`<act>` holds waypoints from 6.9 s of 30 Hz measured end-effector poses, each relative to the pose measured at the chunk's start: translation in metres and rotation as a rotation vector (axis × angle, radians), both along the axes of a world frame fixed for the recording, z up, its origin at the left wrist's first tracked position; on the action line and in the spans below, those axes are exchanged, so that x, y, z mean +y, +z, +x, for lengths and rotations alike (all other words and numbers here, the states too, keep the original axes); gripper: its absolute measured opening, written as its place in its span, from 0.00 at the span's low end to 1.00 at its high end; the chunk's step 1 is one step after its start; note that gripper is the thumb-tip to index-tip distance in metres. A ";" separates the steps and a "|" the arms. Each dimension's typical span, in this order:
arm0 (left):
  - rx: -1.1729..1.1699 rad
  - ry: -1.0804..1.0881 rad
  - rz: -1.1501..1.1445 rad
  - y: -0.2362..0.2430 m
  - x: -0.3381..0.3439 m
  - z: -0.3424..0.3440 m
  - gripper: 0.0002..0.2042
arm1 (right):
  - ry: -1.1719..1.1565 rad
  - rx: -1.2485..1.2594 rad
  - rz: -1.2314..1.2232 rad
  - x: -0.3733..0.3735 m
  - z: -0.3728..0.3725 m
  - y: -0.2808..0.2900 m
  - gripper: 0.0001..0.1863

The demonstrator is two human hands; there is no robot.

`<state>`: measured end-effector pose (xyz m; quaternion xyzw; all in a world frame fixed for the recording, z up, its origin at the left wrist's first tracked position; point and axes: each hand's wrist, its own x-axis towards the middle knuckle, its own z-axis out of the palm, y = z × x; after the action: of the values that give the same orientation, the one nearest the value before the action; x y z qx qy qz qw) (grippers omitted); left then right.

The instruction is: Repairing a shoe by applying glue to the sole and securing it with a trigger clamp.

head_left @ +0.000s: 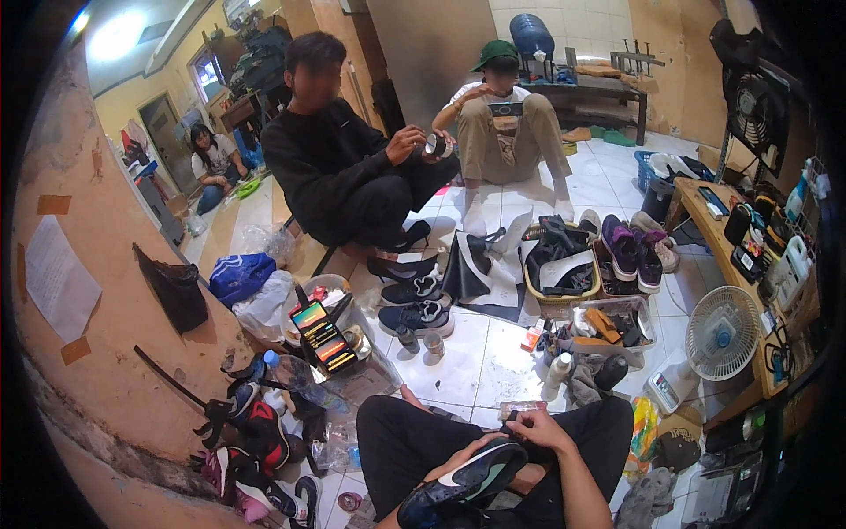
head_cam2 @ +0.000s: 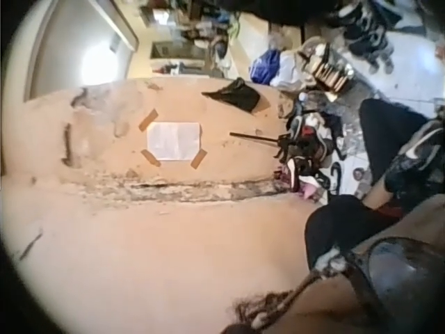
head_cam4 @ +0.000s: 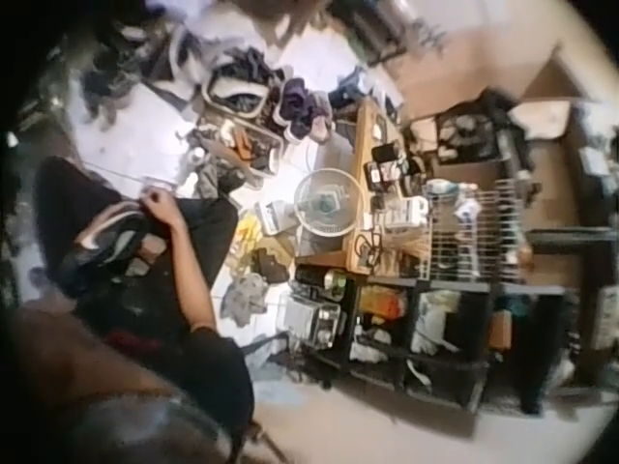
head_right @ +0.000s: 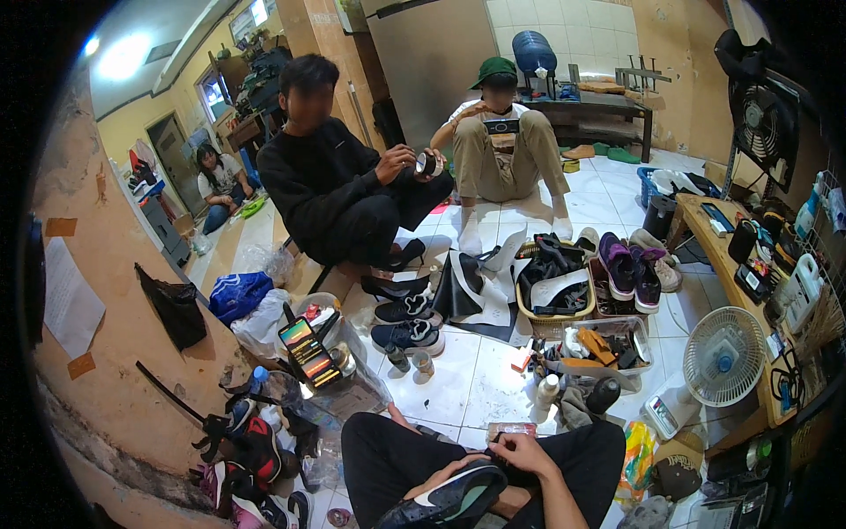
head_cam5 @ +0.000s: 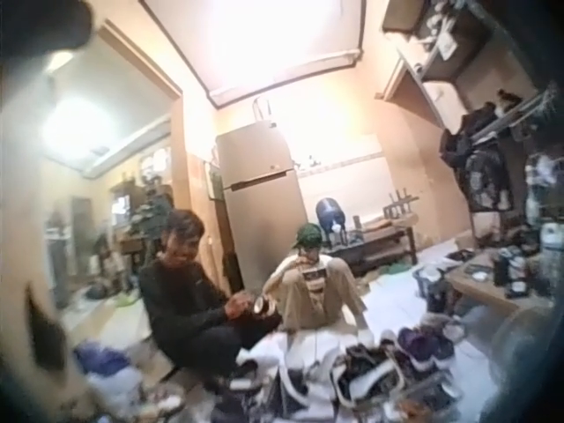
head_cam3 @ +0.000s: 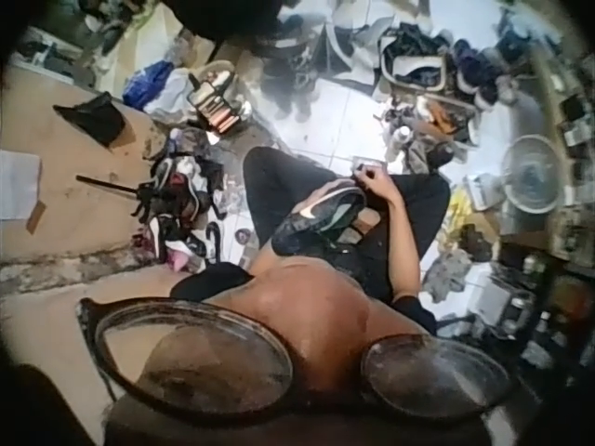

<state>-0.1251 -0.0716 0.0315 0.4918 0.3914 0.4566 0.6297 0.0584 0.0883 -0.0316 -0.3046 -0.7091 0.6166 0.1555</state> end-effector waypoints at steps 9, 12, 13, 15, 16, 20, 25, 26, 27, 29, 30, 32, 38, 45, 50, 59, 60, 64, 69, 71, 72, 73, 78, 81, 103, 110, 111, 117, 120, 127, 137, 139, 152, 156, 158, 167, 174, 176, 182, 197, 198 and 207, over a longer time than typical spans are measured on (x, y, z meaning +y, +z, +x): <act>0.003 0.050 0.025 -0.015 -0.004 -0.003 0.31 | 0.018 0.028 -0.045 -0.002 -0.006 -0.001 0.18; -0.074 0.031 0.005 0.010 -0.001 0.003 0.31 | 0.010 0.031 -0.044 -0.001 0.000 -0.005 0.18; -0.034 0.036 0.041 0.025 -0.001 0.003 0.31 | 0.019 0.020 -0.028 0.000 -0.003 -0.001 0.18; 0.027 0.034 0.123 0.002 0.000 0.000 0.31 | 0.021 -0.014 -0.016 -0.003 -0.002 0.007 0.18; 0.084 0.025 0.205 -0.011 0.004 -0.003 0.31 | 0.013 -0.052 -0.005 -0.003 -0.001 0.010 0.18; -0.091 0.020 0.004 -0.024 -0.001 0.001 0.29 | 0.008 0.046 0.010 0.001 -0.002 -0.011 0.18; -0.113 0.083 0.030 -0.043 0.001 -0.001 0.22 | 0.008 0.011 0.008 0.002 -0.003 -0.008 0.18; -0.121 0.054 -0.132 -0.064 0.003 -0.007 0.19 | 0.011 0.008 0.006 0.001 -0.004 -0.006 0.18; -0.315 0.002 -0.185 -0.094 0.002 -0.018 0.29 | 0.015 -0.018 0.010 0.000 -0.007 0.000 0.19; -0.225 -0.002 -0.125 -0.083 0.002 -0.013 0.30 | 0.004 -0.046 0.017 0.001 -0.004 0.000 0.19; -0.130 0.000 -0.058 -0.073 0.002 -0.011 0.31 | 0.001 -0.050 0.014 0.001 -0.002 0.000 0.19; -0.062 0.007 0.006 -0.054 0.001 -0.009 0.32 | -0.001 -0.044 -0.029 -0.001 0.000 0.005 0.18; -0.103 0.047 0.109 -0.066 0.000 -0.006 0.33 | 0.013 -0.017 -0.013 -0.002 -0.001 0.000 0.16; -0.016 0.140 0.208 0.012 -0.007 0.007 0.29 | -0.120 0.161 -0.112 0.015 -0.051 0.041 0.39; 0.096 0.064 0.303 -0.005 0.002 0.000 0.28 | -0.028 0.467 0.165 0.050 -0.130 0.204 0.43; -0.297 0.010 -0.169 -0.016 0.005 0.000 0.20 | -0.131 0.076 0.352 0.044 -0.066 0.061 0.24; -0.404 -0.005 -0.279 -0.015 0.005 -0.002 0.19 | -0.244 0.022 0.164 0.019 -0.033 0.010 0.22; -0.316 0.014 -0.239 -0.058 0.011 0.002 0.21 | -0.196 0.012 0.161 -0.033 0.021 0.022 0.13; -0.224 0.003 -0.203 -0.054 0.012 0.000 0.21 | -0.293 0.018 -0.052 -0.034 0.024 0.013 0.08; -0.216 0.025 -0.194 -0.054 0.012 -0.002 0.22 | -0.275 0.042 -0.051 -0.028 0.015 0.018 0.09; -0.206 0.020 -0.192 -0.053 0.012 -0.004 0.22 | -0.263 0.010 -0.048 -0.025 0.011 0.021 0.09; -0.197 0.012 -0.190 -0.049 0.012 -0.004 0.23 | -0.253 -0.023 -0.044 -0.023 0.010 0.022 0.09; -0.207 0.002 -0.252 -0.040 0.014 -0.004 0.25 | -0.278 0.083 -0.152 -0.018 0.014 0.016 0.09; -0.164 -0.016 -0.211 -0.036 0.015 -0.001 0.26 | -0.284 0.121 -0.208 -0.019 0.020 0.018 0.09; -0.262 0.033 0.023 -0.077 0.026 0.009 0.21 | -0.281 0.033 -0.144 -0.015 0.010 0.028 0.08; -0.246 0.035 -0.136 -0.065 0.008 0.009 0.21 | -0.302 0.047 -0.213 -0.017 0.017 0.010 0.08; -0.235 0.013 -0.131 -0.065 0.011 0.009 0.21 | -0.290 0.049 -0.241 -0.017 0.018 0.014 0.08; -0.178 -0.018 -0.132 -0.060 0.016 0.002 0.21 | -0.291 0.066 -0.233 -0.017 0.019 0.015 0.08; -0.179 -0.008 -0.187 -0.058 0.016 0.000 0.22 | -0.286 0.063 -0.230 -0.016 0.019 0.016 0.08; -0.165 -0.044 -0.112 -0.068 0.012 -0.006 0.25 | -0.507 -0.288 0.363 -0.023 0.078 0.071 0.09; -0.212 -0.010 -0.200 -0.058 0.014 0.001 0.21 | -0.461 -0.523 0.453 -0.064 0.143 0.080 0.14; -0.223 -0.021 -0.184 -0.063 0.016 0.001 0.22 | -0.221 -0.519 0.277 -0.060 0.150 0.090 0.36; -0.243 0.001 -0.188 -0.063 0.019 0.002 0.20 | -0.669 0.012 0.055 -0.019 0.184 0.054 0.19; -0.210 -0.006 -0.170 -0.063 0.020 0.003 0.21 | -0.421 -0.173 -0.008 -0.019 0.161 0.093 0.29; -0.194 0.001 -0.161 -0.061 0.018 0.002 0.21 | -0.219 -0.394 0.246 -0.031 0.157 0.104 0.30; -0.214 -0.021 -0.285 -0.046 0.003 0.002 0.22 | -0.311 -0.383 0.199 -0.118 0.154 0.094 0.22; 0.109 0.226 -0.011 0.031 0.004 0.012 0.22 | -0.371 -0.363 0.632 -0.060 0.119 0.071 0.12; 0.684 0.416 0.355 0.028 -0.006 0.026 0.23 | -0.380 -0.391 0.722 -0.046 0.115 0.049 0.12; -0.373 0.086 -0.474 -0.011 0.026 0.035 0.26 | -0.626 -0.549 0.615 -0.081 0.147 0.050 0.08; -0.399 0.116 -0.506 -0.019 0.014 0.025 0.27 | -0.666 -0.489 0.666 -0.084 0.140 0.038 0.07; -0.402 0.116 -0.511 -0.023 0.014 0.025 0.27 | -0.670 -0.492 0.671 -0.084 0.141 0.037 0.07; -0.409 0.092 -0.509 -0.025 0.015 0.017 0.27 | -0.690 -0.505 0.672 -0.079 0.134 0.042 0.05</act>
<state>-0.1080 -0.0564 0.0070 0.1987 0.3803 0.4614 0.7765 0.1927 0.0089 0.0107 -0.5919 -0.7412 0.1769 0.2626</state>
